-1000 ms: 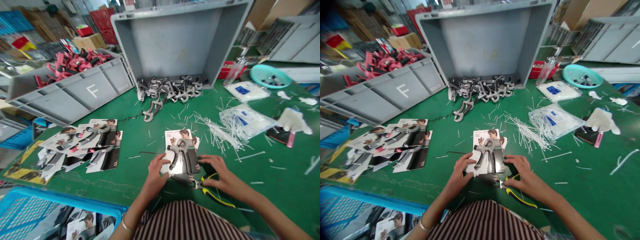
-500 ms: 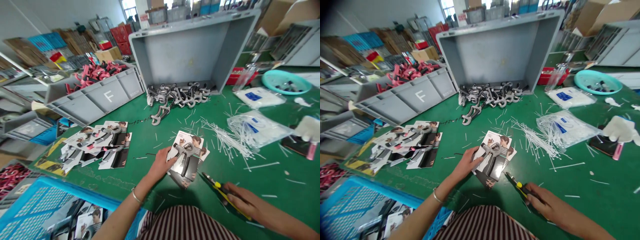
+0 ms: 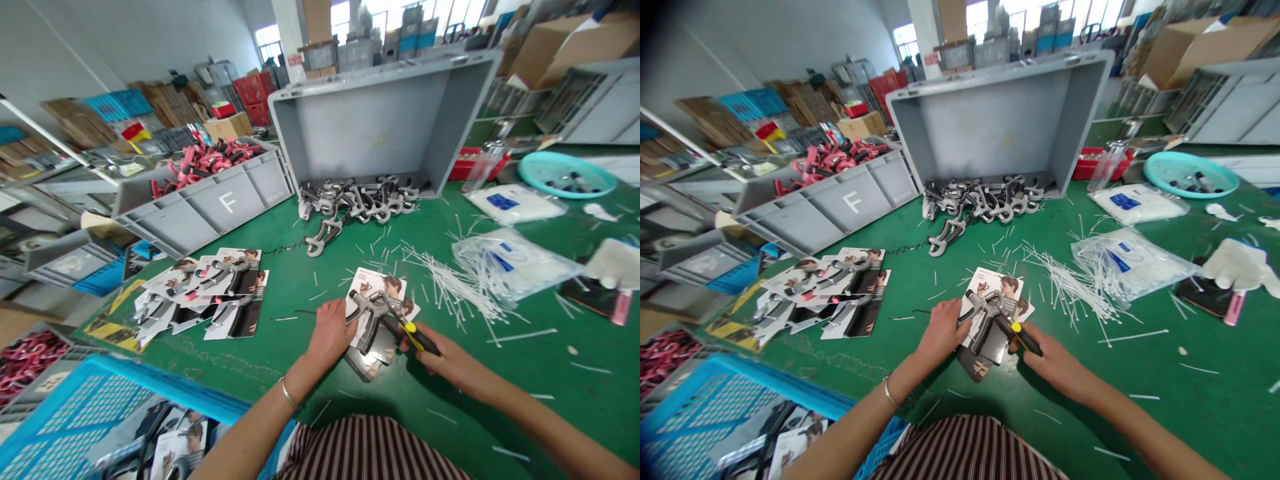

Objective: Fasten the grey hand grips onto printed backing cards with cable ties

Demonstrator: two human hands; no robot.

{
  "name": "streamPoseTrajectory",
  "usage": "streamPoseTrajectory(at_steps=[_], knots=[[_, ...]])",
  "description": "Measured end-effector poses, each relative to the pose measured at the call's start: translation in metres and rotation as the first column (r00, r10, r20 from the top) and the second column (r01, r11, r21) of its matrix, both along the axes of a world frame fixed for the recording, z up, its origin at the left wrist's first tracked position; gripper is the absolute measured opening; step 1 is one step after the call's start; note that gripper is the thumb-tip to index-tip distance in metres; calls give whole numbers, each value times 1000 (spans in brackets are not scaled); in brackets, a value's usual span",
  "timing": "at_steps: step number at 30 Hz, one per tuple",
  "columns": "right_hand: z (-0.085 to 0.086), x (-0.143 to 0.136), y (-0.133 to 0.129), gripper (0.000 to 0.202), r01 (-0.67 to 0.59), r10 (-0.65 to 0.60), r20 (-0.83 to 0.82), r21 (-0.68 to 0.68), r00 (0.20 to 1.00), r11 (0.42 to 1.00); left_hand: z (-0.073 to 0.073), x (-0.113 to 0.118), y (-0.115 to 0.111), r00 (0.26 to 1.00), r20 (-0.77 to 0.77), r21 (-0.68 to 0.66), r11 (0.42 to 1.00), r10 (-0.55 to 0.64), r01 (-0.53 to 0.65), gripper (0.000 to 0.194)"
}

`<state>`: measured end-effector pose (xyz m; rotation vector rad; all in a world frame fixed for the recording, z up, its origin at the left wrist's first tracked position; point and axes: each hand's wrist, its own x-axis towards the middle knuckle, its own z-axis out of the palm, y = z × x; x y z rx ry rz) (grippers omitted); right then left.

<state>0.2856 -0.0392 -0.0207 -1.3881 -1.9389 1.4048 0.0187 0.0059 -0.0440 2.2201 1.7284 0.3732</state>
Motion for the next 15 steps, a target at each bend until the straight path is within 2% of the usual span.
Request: streamPoseTrajectory(at_steps=[1, 2, 4, 6, 8, 15], knots=[[2, 2, 7, 50, -50, 19, 177, 170, 984, 984, 5, -1, 2, 1000, -22, -16, 1000, -10, 9, 29], [5, 3, 13, 54, -120, 6, 337, 317, 941, 941, 9, -4, 4, 999, -36, -43, 999, -19, 17, 24], [9, 3, 22, 62, -271, -55, 551, 493, 833, 827, 16, -11, 7, 999, -30, -92, 995, -30, 27, 22], [11, -3, 29, 65, -384, -84, 648, 545, 757, 746, 18, -18, 8, 999, 16, -106, 994, -36, 37, 26], [10, -11, 34, 68, -444, -93, 686, 562, 722, 698, 16, -23, 7, 997, 68, -100, 994, -25, 32, 30], [7, -31, 47, 75, -513, -126, 735, 575, 666, 637, 3, -28, 4, 964, 262, -121, 993, 39, -8, 42]])
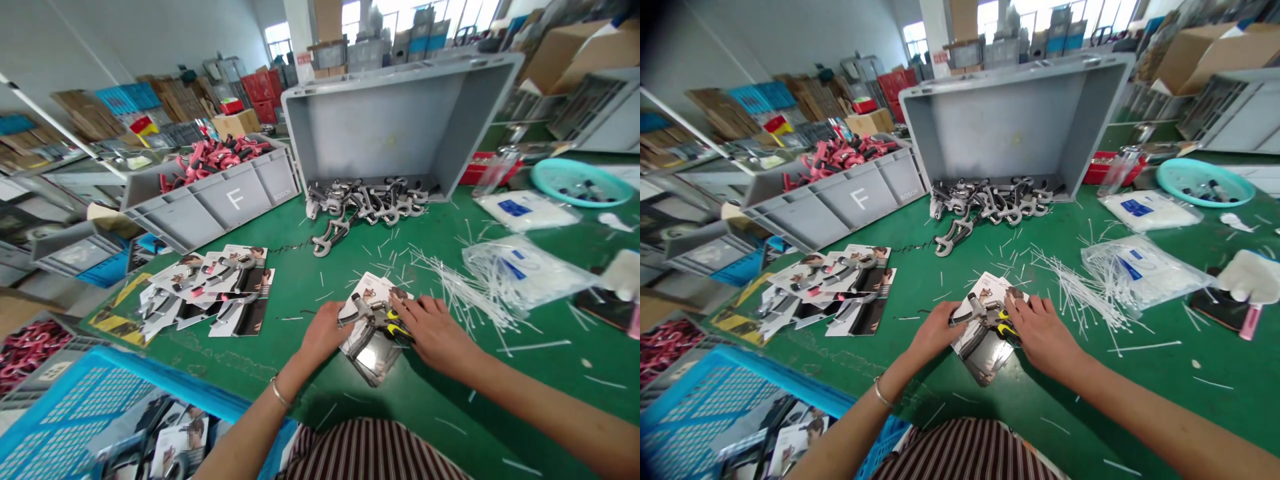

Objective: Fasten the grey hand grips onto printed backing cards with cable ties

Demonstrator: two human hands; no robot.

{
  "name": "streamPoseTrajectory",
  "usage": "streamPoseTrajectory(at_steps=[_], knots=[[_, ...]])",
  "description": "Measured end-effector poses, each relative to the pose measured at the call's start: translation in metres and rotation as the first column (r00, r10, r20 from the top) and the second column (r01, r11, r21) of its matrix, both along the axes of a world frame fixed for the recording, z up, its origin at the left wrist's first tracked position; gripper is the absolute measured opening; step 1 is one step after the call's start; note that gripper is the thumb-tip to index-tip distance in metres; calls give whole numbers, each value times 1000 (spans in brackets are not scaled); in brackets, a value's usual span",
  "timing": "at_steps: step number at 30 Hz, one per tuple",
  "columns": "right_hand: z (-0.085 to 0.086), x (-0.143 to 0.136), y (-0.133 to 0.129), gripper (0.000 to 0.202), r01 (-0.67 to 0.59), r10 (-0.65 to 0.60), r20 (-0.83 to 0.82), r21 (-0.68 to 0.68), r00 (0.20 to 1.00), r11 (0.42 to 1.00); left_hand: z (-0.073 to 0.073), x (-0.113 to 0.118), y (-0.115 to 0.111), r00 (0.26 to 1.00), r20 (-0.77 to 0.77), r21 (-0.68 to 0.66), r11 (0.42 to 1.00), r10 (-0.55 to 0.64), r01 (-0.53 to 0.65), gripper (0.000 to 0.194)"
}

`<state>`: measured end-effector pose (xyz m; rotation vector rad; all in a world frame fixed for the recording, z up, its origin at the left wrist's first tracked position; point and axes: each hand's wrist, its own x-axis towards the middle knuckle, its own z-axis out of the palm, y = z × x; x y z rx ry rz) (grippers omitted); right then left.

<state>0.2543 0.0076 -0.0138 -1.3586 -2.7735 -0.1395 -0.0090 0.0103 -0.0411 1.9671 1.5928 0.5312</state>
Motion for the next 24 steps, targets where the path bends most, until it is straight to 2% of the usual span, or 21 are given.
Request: streamPoseTrajectory(at_steps=[4, 7, 10, 14, 16, 18, 20, 22, 23, 24], knots=[[9, -4, 6, 70, -46, 45, 68, 17, 997, 999, -5, -5, 7, 998, 62, -81, 997, 22, -17, 47], [13, -8, 12, 59, -111, 111, 64, -4, 992, 994, -9, -12, 13, 990, 139, -165, 986, 14, 9, 51], [10, -9, 19, 42, -139, 147, 71, -105, 987, 985, -12, -20, 15, 972, 235, -178, 982, -17, 60, 53], [4, -4, 28, 37, -80, 97, 53, -255, 994, 963, -13, -28, 15, 901, 430, -202, 966, -59, 160, 51], [3, -2, 30, 33, -41, 40, -10, -348, 999, 937, -13, -29, 16, 881, 471, -214, 964, -41, 159, 48], [6, -1, 27, 27, -44, 2, -91, -462, 996, 886, -12, -29, 17, 888, 459, -213, 966, -37, 150, 45], [11, -4, 21, 19, -133, 44, -167, -566, 985, 814, -12, -30, 19, 900, 433, -206, 967, -49, 152, 42], [17, -9, 15, 16, -239, 140, -207, -595, 968, 767, -12, -31, 20, 906, 418, -201, 966, -64, 161, 43], [18, -13, 13, 18, -273, 190, -202, -571, 961, 774, -12, -32, 20, 906, 418, -199, 966, -68, 165, 44], [20, -17, 12, 23, -291, 232, -177, -516, 956, 806, -13, -33, 20, 906, 418, -196, 966, -72, 167, 45]])
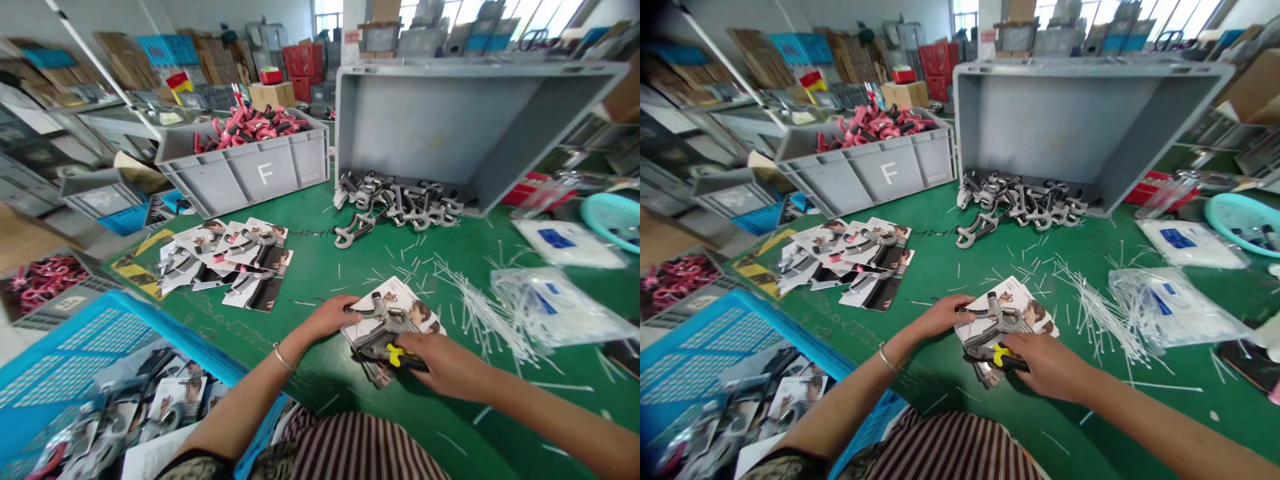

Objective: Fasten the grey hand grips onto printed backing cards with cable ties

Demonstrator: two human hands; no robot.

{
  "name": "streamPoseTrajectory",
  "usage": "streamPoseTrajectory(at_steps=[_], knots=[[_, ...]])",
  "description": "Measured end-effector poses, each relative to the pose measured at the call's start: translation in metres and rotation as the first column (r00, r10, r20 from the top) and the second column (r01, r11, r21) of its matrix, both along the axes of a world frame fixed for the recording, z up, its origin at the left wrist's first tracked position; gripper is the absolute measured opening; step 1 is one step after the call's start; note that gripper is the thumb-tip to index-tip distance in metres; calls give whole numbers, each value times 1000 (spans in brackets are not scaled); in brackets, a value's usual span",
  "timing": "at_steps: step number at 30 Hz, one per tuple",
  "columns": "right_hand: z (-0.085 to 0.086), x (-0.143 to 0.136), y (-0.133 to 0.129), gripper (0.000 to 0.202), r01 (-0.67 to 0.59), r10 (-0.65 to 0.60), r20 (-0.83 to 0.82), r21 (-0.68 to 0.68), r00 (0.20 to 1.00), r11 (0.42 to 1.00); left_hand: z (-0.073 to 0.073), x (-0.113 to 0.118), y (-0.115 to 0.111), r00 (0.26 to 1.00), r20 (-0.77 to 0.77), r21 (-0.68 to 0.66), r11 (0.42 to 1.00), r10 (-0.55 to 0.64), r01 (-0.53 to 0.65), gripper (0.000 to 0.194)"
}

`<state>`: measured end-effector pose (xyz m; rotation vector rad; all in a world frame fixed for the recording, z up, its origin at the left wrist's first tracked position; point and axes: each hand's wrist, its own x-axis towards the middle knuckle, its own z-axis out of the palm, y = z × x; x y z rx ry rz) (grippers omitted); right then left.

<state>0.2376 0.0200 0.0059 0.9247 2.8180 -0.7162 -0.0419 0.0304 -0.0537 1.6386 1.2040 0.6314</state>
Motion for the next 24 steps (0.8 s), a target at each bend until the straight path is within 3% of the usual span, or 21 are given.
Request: streamPoseTrajectory(at_steps=[2, 4, 7, 14, 19, 24], knots=[[1, -7, 4, 42, -21, 13, 41, 220, 999, 975, -2, -2, -1, 1000, 3, 14, 1000, 1, -1, 47], [0, -13, 12, 61, -40, 1, 96, 411, 995, 911, -4, -4, -2, 1000, 21, 22, 1000, -1, 0, 48], [-2, -19, 21, 76, -91, 12, 154, 516, 988, 852, -7, -5, -3, 998, 58, 20, 1000, -6, 4, 47], [-6, -27, 18, 67, -108, 22, 165, 535, 986, 838, -4, -5, -4, 994, 111, 0, 1000, -15, 15, 46], [-10, -31, 24, 31, -124, 53, 171, 434, 984, 893, -4, -5, -4, 994, 111, 5, 1000, 7, -7, 46], [-16, -26, 34, 28, -107, 68, 125, 337, 990, 935, -4, -5, -6, 992, 128, -5, 1000, 22, -22, 45]])
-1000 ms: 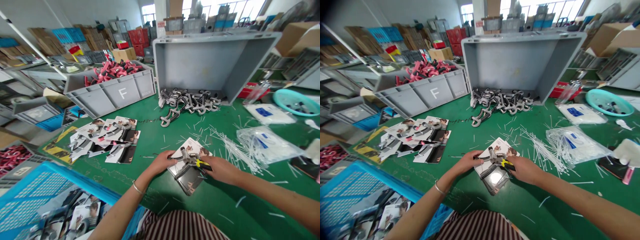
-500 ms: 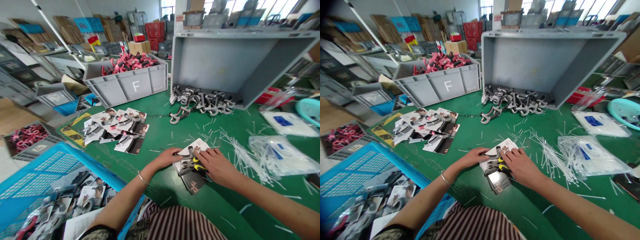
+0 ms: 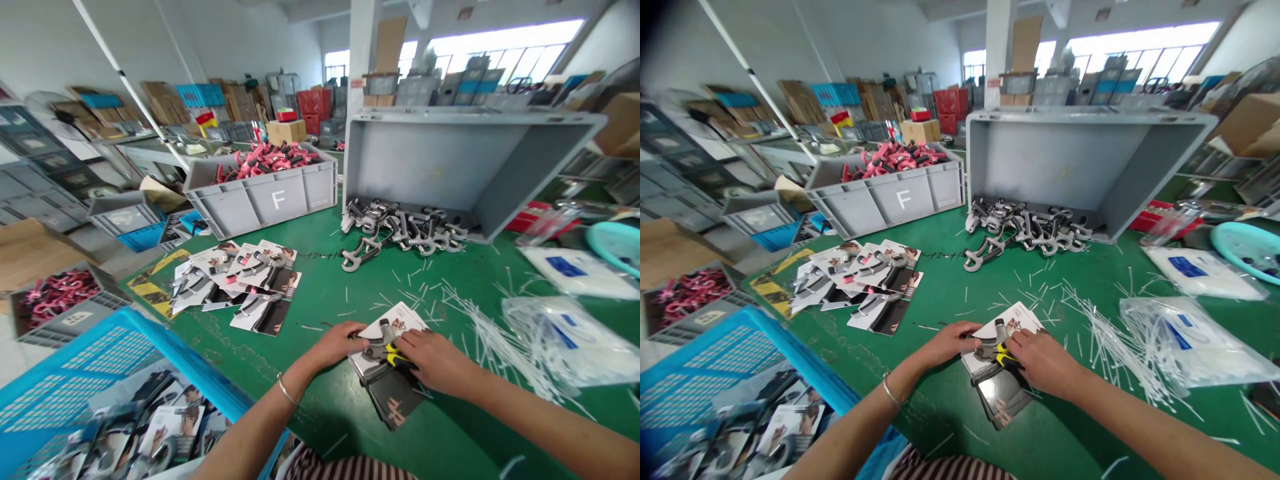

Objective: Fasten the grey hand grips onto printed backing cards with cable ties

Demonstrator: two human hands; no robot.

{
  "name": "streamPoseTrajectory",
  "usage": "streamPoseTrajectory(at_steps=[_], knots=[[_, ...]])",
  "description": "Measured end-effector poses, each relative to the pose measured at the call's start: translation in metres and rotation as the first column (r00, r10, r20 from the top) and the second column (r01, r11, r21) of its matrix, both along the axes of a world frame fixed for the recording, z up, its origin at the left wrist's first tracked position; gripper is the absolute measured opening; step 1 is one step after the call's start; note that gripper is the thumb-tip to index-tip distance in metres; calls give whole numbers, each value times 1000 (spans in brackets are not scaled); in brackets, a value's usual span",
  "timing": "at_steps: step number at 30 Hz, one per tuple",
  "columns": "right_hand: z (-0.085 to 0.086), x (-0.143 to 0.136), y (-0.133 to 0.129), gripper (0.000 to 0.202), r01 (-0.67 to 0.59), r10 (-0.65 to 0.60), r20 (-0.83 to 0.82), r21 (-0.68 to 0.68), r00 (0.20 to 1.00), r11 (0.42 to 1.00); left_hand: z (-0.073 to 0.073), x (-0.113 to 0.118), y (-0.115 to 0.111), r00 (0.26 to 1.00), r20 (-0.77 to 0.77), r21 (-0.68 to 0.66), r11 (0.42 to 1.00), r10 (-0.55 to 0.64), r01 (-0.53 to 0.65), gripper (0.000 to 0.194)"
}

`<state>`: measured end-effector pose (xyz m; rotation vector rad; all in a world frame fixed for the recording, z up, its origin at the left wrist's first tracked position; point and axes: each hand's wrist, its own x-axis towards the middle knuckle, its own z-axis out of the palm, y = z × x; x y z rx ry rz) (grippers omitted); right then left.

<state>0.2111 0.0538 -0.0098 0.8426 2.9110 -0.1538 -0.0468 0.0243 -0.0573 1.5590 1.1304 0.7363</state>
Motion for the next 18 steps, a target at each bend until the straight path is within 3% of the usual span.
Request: streamPoseTrajectory(at_steps=[10, 14, 18], knots=[[-10, 18, -5, 29, 15, -36, -146, -146, 989, 989, 9, -1, -2, 998, -38, -32, 999, -44, 43, 50], [-9, 15, -5, 25, 29, -102, -265, -266, 959, 964, 4, -5, 2, 996, 62, -96, 992, -70, 75, 51], [-8, 1, -17, 31, 52, -209, -405, -365, 890, 929, -1, -4, 6, 989, 143, -190, 980, -22, 49, 49]])
